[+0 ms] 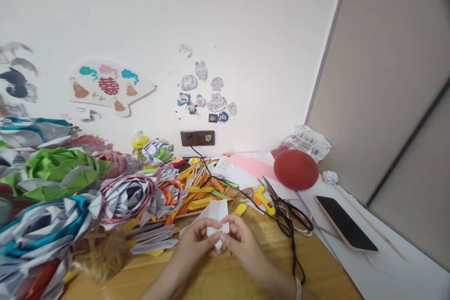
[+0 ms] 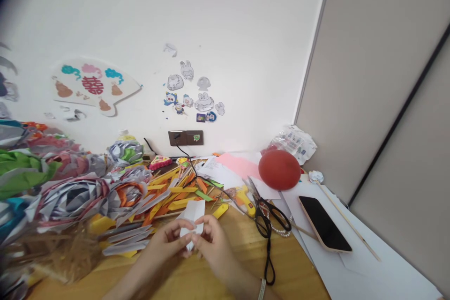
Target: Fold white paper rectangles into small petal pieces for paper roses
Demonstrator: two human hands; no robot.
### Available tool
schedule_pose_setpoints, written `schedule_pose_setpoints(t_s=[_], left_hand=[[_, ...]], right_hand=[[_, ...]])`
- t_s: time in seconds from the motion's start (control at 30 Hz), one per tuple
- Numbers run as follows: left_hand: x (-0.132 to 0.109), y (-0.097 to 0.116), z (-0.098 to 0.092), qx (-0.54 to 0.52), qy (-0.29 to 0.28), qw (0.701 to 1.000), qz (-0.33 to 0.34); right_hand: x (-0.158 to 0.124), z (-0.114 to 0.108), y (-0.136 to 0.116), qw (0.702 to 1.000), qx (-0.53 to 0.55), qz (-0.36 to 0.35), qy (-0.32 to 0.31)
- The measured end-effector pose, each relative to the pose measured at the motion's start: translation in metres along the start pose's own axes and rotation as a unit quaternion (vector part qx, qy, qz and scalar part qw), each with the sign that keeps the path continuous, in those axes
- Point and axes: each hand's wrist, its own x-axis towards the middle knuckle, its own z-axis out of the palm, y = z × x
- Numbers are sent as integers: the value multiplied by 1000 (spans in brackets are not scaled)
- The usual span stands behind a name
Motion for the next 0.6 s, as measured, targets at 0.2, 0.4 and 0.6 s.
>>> schedule_pose_setpoints(t_s=[0.2,0.4,0.6], left_hand=[[-2,11,4,0,22,1000,8],[-3,18,1,-11,-17,1000,-3],[0,18,-7,15,-42,999,-3]], right_hand=[[-2,-2,-5,999,-43,2,-8],[1,-7,0,999,-53,-3,-3],[-1,-7,-6,998,-66,-8,-3]])
